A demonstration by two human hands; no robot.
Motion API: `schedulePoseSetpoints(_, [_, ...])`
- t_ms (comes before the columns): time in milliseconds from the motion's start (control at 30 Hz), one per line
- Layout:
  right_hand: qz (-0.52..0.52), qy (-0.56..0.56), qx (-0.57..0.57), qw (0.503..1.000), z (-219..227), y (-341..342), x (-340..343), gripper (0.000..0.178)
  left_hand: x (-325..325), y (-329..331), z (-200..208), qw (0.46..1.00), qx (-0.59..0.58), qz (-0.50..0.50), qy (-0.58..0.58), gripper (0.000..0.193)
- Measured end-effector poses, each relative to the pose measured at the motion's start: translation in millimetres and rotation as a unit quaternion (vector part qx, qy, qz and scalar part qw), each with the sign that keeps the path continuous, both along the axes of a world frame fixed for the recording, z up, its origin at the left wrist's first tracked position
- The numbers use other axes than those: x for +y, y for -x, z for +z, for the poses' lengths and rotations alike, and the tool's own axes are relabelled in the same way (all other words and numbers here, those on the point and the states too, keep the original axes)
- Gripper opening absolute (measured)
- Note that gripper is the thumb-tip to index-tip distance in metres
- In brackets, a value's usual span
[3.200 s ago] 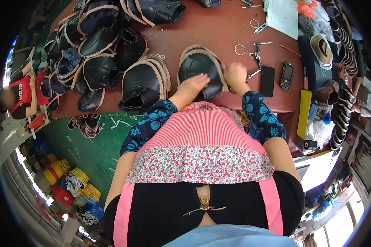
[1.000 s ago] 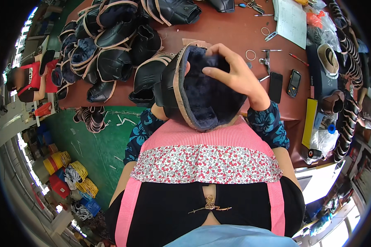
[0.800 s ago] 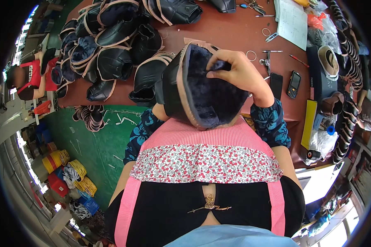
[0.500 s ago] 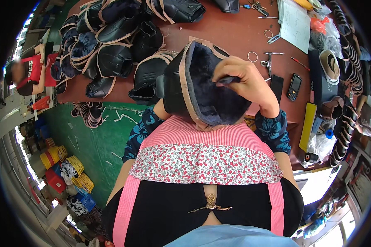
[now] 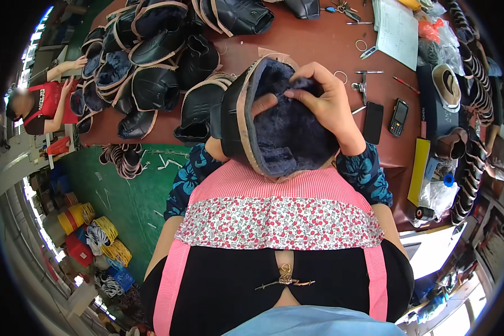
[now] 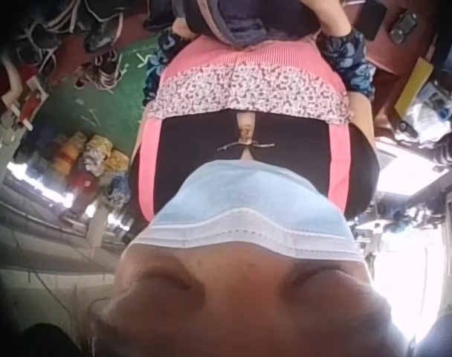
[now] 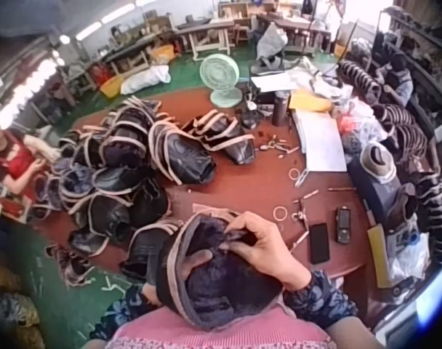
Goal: Inspecting and handling manufactured shoes at a quality control or finishing station.
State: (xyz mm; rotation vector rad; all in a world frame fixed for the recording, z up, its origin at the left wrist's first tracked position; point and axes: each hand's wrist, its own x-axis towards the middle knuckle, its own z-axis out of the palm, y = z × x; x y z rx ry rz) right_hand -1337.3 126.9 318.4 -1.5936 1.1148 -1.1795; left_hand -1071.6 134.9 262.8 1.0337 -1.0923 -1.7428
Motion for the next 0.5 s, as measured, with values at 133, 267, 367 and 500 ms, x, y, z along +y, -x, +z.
schedulePoseSetpoints(133, [-0.021,-0.112,-0.109,0.987,-9,3,-5,0.029,-4,7,-1,1.0,0.008,-0.023,-0.001,0.054])
schedulePoseSetpoints(267, [0.051,-0.163,-0.141,0.975,-8,13,-11,0.028,-7,12,0,0.999,0.005,-0.035,0.002,0.055])
schedulePoseSetpoints(367, [0.034,-0.104,-0.051,0.993,-2,15,-13,0.026,-9,15,0,0.999,0.003,-0.037,0.001,0.055])
schedulePoseSetpoints(500, [-0.12,0.226,0.219,0.942,13,-6,-6,0.028,-13,17,0,1.0,-0.008,-0.021,0.01,0.056])
